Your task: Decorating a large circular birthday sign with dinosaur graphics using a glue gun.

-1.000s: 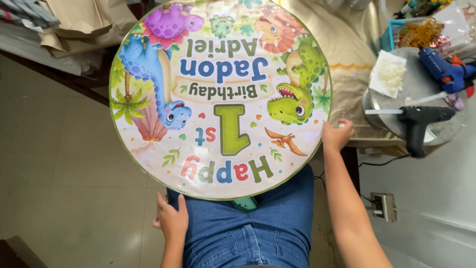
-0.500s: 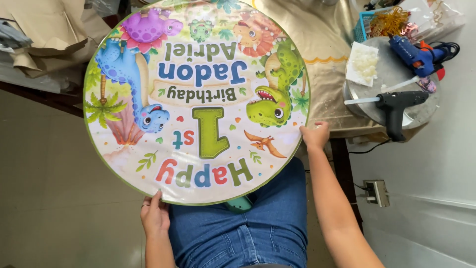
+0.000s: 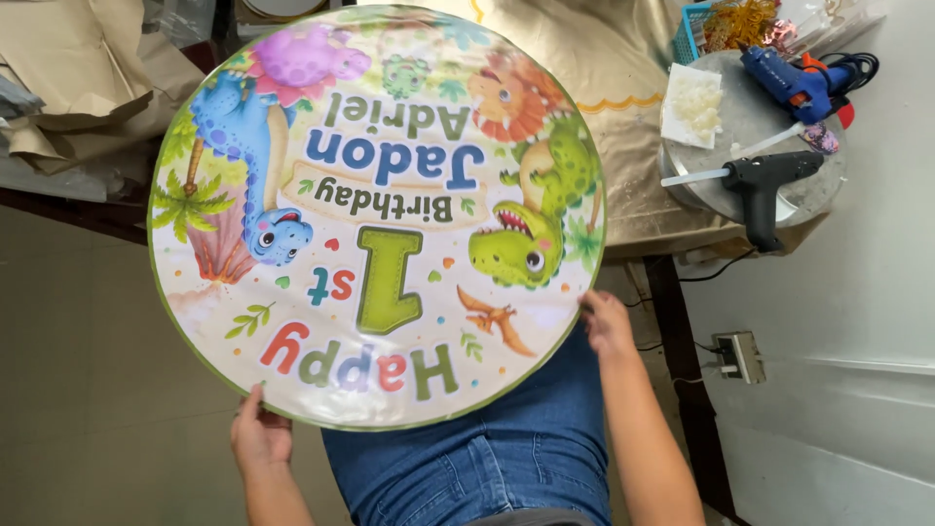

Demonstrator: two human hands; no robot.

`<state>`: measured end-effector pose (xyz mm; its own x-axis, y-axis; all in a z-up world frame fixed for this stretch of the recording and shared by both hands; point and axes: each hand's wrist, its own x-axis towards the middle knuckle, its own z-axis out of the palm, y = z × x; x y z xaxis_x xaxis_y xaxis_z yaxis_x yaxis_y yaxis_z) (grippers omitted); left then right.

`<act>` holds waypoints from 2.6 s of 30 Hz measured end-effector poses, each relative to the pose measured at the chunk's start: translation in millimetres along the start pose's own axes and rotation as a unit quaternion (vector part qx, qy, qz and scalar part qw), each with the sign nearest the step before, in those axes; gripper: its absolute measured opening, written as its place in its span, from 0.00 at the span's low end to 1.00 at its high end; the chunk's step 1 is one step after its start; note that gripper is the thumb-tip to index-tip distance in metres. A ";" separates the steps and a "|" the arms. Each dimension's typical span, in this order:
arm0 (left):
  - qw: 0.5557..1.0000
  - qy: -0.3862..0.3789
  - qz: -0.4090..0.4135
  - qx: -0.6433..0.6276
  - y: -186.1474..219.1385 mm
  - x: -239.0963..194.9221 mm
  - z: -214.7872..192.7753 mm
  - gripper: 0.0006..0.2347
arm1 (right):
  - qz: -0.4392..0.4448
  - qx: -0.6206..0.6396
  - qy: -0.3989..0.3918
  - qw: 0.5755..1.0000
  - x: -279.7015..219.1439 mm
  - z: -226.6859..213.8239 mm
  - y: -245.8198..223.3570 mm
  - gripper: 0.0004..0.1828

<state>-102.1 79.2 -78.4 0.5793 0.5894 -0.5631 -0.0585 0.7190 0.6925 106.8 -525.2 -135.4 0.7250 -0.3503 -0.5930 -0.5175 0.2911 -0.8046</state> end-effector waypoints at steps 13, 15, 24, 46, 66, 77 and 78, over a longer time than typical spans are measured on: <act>0.734 0.235 0.443 0.457 39.9 69.3 59.2 0.45 | 0.012 0.134 -0.037 0.990 -89.6 -51.9 -7.8 0.28; 0.714 0.153 0.489 0.477 15.8 5.3 128.8 0.44 | 0.011 0.145 -0.047 0.988 -83.0 -36.0 -18.6 0.28; 0.656 -0.267 0.351 0.613 -151.8 -141.7 259.4 0.50 | -0.145 -0.003 0.025 0.989 -84.2 20.1 -34.7 0.27; 0.621 -0.445 0.266 0.589 -224.6 -179.1 368.7 0.14 | -0.309 -0.173 -0.074 0.932 -96.5 21.7 -48.9 0.18; 0.640 -0.440 0.192 0.600 -251.6 -132.1 364.5 0.10 | -0.187 -0.132 -0.012 0.973 68.9 8.6 -134.0 0.36; 0.675 -0.475 0.067 0.560 -232.8 -131.3 377.9 0.09 | -0.131 -0.464 0.104 0.870 -90.7 -3.3 -217.5 0.30; 0.675 -0.470 0.057 0.566 -233.2 -131.4 375.7 0.09 | -0.198 -0.447 0.158 0.858 -117.8 -3.9 -233.9 0.27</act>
<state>140.9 -304.3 3.6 0.9147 -0.2598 -0.3096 0.2030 -0.3670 0.9078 140.7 -555.5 122.5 0.8380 -0.5291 -0.1335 -0.5034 -0.6552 -0.5632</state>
